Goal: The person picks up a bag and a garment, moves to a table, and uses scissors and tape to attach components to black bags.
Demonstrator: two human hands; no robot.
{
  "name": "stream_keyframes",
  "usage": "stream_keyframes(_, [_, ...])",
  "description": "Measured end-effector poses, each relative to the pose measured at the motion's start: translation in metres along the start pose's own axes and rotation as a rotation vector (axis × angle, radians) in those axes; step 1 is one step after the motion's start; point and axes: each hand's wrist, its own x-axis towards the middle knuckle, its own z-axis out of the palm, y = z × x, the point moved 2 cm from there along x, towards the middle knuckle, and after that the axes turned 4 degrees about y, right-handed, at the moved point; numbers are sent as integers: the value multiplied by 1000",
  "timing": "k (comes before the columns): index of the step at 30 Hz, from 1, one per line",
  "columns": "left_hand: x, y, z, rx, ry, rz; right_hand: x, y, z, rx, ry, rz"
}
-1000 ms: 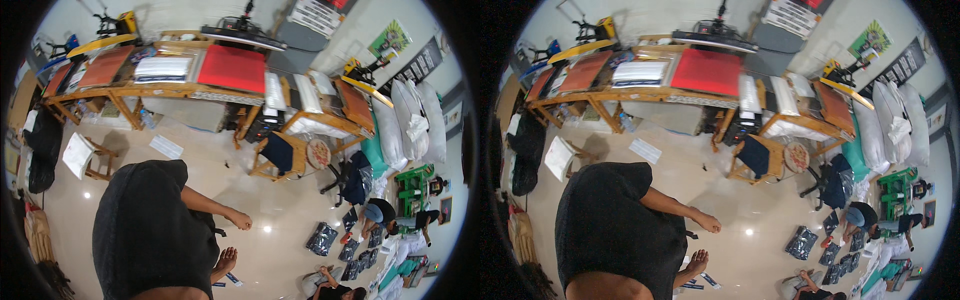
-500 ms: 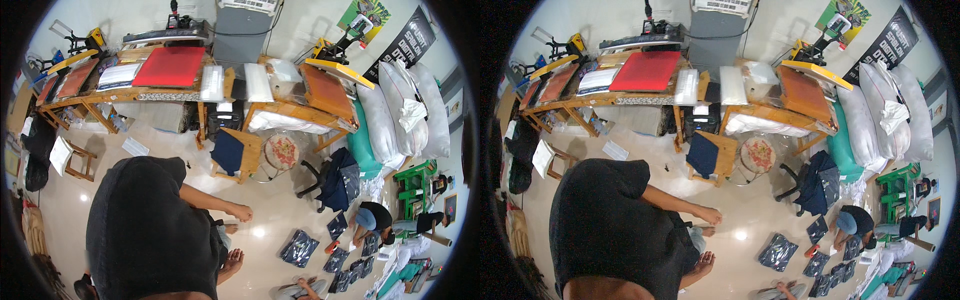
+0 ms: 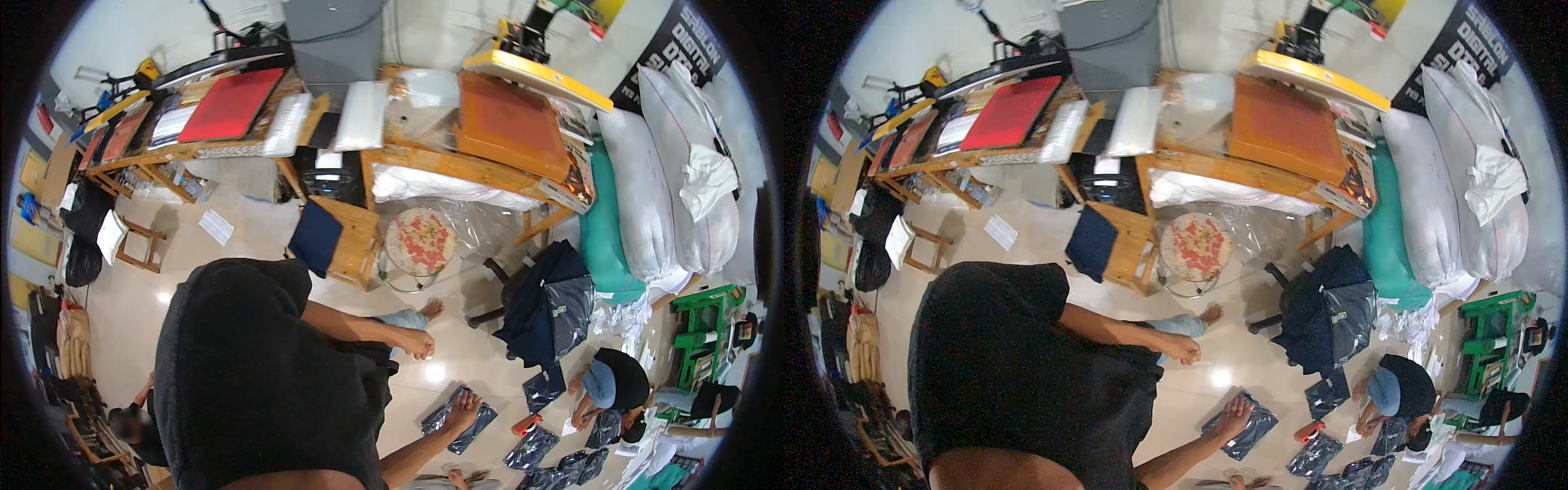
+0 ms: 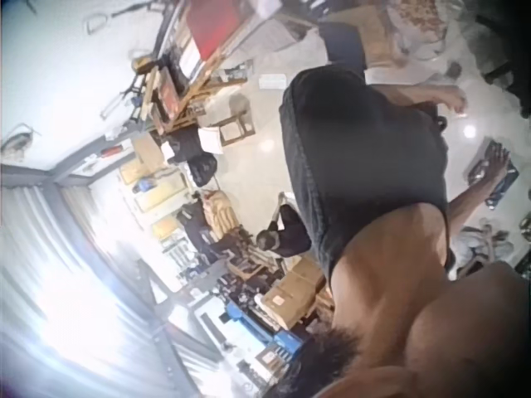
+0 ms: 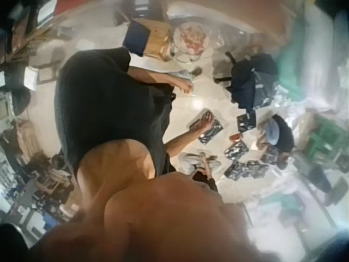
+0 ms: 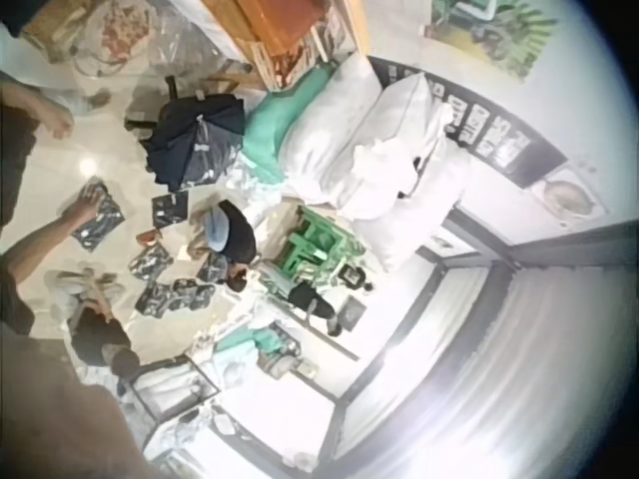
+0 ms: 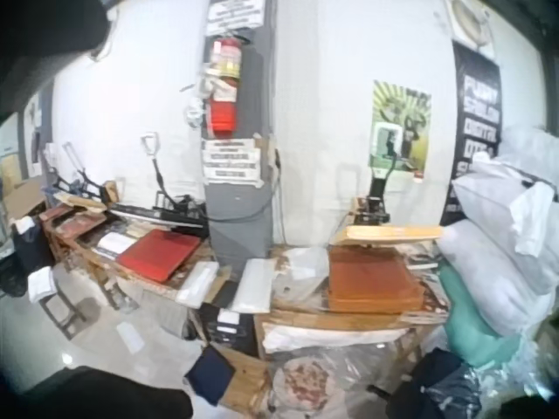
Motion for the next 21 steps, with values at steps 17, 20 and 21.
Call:
stream_keyframes(17, [333, 328, -121, 173, 377, 230, 408, -209, -6, -377, 340, -48])
stream_keyframes(20, [351, 296, -121, 268, 477, 148, 493, -224, -35, -526, 435, -178])
stream_keyframes(21, [356, 277, -117, 338, 525, 82, 512, -231, -37, -597, 481, -235])
